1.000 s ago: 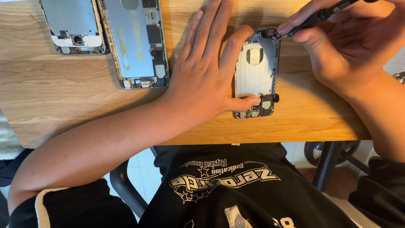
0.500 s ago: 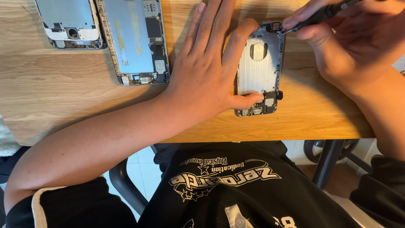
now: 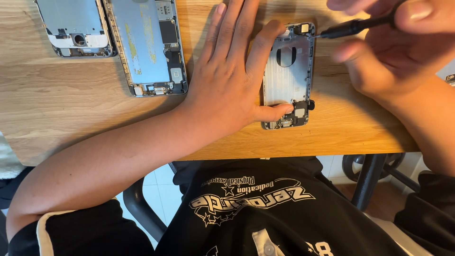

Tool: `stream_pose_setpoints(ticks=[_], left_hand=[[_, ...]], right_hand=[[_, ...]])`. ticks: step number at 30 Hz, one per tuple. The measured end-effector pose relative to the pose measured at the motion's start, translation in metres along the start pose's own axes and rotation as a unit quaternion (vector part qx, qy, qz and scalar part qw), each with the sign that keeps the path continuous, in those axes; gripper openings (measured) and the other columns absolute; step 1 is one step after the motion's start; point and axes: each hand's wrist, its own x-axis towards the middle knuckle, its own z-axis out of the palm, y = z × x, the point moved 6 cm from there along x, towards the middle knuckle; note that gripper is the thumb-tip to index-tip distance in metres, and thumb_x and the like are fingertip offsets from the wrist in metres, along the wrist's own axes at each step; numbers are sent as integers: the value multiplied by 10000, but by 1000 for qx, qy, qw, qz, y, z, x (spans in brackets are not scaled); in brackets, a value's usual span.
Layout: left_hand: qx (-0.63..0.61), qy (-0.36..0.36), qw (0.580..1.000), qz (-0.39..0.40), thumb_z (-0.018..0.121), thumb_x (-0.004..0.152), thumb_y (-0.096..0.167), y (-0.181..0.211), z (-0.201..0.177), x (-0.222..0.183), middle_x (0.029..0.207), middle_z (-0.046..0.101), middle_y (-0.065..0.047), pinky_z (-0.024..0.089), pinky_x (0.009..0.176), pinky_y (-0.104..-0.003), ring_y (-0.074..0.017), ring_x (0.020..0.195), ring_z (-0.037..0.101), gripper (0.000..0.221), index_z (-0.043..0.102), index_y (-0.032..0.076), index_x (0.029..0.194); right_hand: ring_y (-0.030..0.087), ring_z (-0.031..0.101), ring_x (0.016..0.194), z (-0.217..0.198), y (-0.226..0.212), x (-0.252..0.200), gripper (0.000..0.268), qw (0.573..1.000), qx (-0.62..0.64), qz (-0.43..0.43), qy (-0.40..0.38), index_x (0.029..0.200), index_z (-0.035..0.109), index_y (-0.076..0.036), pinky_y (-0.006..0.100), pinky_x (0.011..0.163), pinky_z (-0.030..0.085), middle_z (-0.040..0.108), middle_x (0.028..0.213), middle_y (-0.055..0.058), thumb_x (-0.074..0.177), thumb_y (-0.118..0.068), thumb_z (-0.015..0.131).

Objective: Securing a motherboard into a mobile phone chassis using a precision screwdriver.

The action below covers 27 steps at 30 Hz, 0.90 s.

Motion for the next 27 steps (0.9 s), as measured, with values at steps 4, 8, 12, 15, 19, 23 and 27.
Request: stream_pose_setpoints(ticks=[4,8,12,15,19,23,27], left_hand=[[2,-4,1000,-1,957,824,822,0,1,0,1577,212,-377,153,1283,-605,-518,1509,208,1228,448,-33,1544],[0,8,1000,4,940,821,804,0,1,-1,1571,232,-380,155,1278,-601,-512,1502,215,1177,489,-30,1518],[8,3,1000,-1,939,808,817,0,1,-1,1581,224,-368,156,1281,-593,-513,1509,229,1208,477,-21,1546],[8,10,1000,3,925,825,824,0,1,-2,1577,237,-373,156,1278,-593,-510,1503,223,1188,491,-21,1539],[0,-11,1000,-10,948,803,814,0,1,0,1592,181,-363,135,1292,-595,-501,1522,176,1228,443,-6,1565],[7,-2,1000,-3,931,824,820,0,3,-2,1589,198,-364,138,1284,-599,-499,1515,180,1217,455,-37,1545],[4,-4,1000,-6,901,833,810,0,2,-1,1596,184,-364,129,1288,-589,-497,1522,172,1182,471,-31,1545]], right_hand=[[510,592,1108,-2,-14,2,535,995,-37,93,-12,1381,266,-160,588,1080,578,471,1157,342,1151,246,525],[555,564,1001,5,-3,12,363,999,-5,31,14,1423,299,-93,661,987,551,514,1051,393,1145,130,371],[524,571,1064,-2,0,4,540,999,-16,19,26,1435,329,-81,632,1023,511,488,1161,366,1037,144,619],[567,559,1010,5,-3,9,379,999,-11,42,30,1402,304,-83,678,988,529,491,1087,402,1137,137,463],[532,627,1027,-6,5,-8,679,998,-31,16,60,1413,359,-50,588,950,543,544,1069,405,920,142,783],[516,580,1068,-4,-4,-3,538,998,-19,47,46,1381,325,-89,622,993,572,479,1156,354,1065,236,615],[552,597,1028,-4,1,1,514,998,-45,33,31,1450,326,-80,612,958,528,470,1244,336,1066,125,599]])
